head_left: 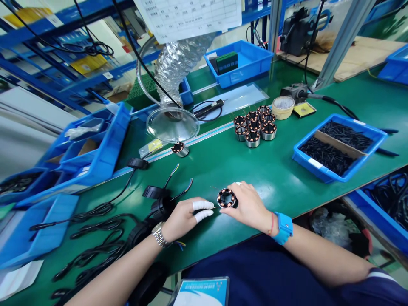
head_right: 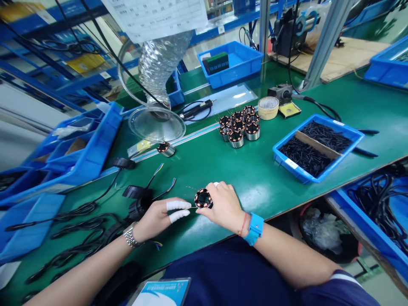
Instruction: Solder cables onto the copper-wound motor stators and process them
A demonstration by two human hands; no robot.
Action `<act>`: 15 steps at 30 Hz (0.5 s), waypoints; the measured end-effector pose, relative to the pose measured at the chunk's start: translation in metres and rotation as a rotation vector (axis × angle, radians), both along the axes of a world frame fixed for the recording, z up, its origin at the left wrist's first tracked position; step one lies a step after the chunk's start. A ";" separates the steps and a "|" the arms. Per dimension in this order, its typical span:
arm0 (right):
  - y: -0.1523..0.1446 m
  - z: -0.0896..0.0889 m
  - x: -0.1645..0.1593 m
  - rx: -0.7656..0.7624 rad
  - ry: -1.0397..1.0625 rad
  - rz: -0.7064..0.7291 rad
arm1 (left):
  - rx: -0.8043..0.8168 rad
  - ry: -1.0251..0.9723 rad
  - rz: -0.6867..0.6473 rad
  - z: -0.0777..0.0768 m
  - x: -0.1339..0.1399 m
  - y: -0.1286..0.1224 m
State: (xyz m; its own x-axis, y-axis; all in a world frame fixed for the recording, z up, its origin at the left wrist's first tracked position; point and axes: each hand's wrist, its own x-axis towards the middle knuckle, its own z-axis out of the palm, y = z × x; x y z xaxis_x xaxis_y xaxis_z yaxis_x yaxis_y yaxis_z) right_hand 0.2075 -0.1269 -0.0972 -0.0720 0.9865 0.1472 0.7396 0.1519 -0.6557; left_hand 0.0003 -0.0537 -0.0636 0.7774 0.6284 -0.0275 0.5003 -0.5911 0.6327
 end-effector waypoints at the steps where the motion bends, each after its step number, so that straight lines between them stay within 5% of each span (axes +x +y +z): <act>1: 0.000 0.000 0.000 0.002 -0.003 -0.001 | 0.022 -0.034 -0.021 0.001 0.004 -0.003; 8: -0.001 0.000 -0.004 0.001 -0.039 -0.013 | 0.095 0.013 -0.075 0.027 0.038 -0.012; 15: -0.003 0.002 -0.002 0.013 -0.024 -0.014 | 0.106 -0.020 0.163 0.045 0.020 -0.017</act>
